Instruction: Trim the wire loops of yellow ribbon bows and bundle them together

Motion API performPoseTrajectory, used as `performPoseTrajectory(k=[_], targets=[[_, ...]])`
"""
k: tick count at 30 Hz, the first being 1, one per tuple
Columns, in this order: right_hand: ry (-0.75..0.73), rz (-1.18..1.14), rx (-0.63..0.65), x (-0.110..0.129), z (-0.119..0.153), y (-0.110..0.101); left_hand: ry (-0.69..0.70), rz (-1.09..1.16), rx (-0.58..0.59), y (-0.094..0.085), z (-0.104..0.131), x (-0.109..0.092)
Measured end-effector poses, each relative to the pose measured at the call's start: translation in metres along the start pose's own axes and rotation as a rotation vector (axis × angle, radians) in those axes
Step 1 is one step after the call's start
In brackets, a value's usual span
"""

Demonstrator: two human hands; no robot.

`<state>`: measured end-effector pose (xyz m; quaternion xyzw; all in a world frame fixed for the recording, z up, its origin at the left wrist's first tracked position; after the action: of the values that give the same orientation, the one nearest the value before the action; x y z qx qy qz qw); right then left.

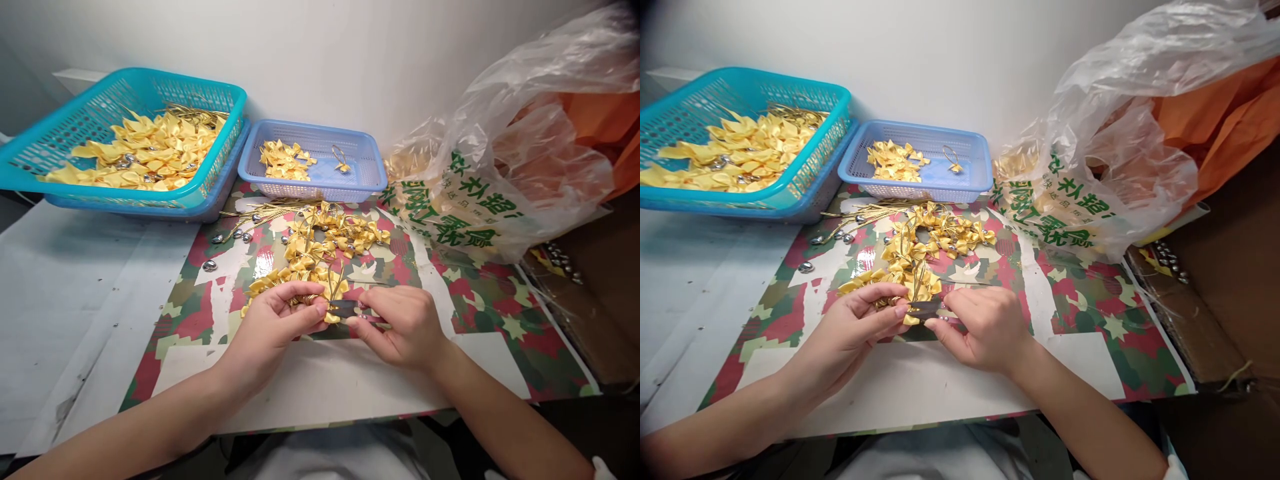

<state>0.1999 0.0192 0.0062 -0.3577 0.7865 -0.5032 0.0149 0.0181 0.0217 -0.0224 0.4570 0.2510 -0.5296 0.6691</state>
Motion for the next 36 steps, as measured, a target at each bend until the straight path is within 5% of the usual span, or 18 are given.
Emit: performPoseTrajectory(k=[36], targets=[[-0.029, 0.101, -0.071, 0.0032, -0.0003, -0.0033, -0.035, 0.007, -0.036, 0.0006, 0.0004, -0.0021]])
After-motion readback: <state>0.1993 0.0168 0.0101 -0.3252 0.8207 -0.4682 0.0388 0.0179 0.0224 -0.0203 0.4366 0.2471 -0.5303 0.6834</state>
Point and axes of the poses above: each hand's wrist, its own z-axis away from the middle knuckle, its own y-axis out of the palm, x = y × z, the point moved 3 cm from there along -z, towards the middle knuckle, and after that the axes turned 7 degrees about y, right-handed, at the moved point
